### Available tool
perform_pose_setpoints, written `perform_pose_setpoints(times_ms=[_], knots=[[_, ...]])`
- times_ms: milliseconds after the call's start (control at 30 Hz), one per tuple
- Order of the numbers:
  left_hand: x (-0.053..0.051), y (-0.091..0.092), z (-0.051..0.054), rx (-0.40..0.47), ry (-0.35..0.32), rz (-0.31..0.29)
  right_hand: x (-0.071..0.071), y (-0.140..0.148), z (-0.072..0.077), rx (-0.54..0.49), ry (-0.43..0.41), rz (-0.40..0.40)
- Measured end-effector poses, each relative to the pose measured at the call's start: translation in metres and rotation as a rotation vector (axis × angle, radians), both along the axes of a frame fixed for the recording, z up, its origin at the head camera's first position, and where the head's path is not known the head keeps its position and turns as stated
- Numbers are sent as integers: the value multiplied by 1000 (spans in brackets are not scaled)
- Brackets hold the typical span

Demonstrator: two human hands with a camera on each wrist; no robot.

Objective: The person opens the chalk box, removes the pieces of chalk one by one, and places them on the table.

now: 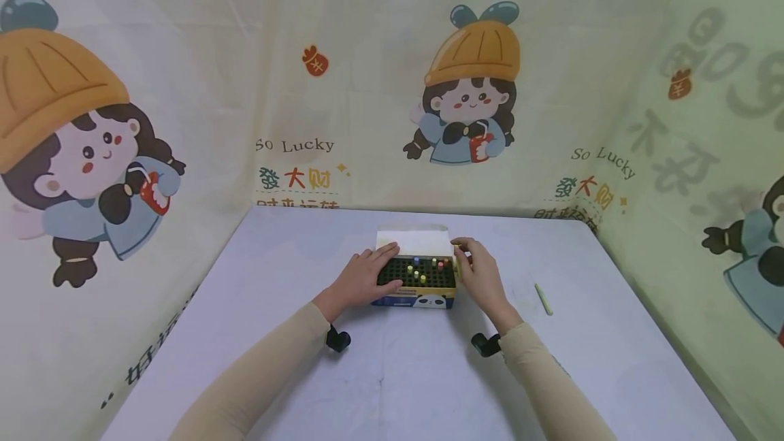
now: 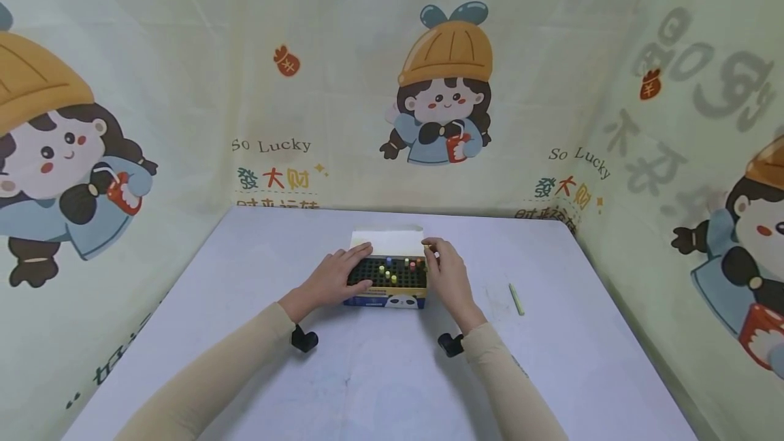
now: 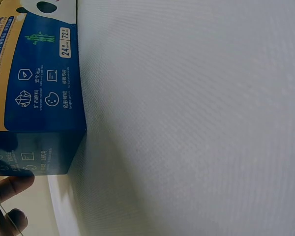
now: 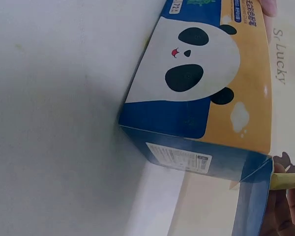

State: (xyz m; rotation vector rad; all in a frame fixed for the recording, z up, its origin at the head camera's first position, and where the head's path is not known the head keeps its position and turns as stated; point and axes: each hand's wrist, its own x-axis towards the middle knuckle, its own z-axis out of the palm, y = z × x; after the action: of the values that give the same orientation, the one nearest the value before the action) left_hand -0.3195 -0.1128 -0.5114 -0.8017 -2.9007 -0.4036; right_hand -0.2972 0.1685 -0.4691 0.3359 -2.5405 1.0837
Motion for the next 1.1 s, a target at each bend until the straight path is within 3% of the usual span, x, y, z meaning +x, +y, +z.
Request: perform_pose_setpoints(times_ms=[800,1100], knots=[[1,1,0,11,2,-1,-7,32,-17,-22,-80,-129],[2,1,0,16,-5,-3,-8,41,-21,-38,-67,-136]])
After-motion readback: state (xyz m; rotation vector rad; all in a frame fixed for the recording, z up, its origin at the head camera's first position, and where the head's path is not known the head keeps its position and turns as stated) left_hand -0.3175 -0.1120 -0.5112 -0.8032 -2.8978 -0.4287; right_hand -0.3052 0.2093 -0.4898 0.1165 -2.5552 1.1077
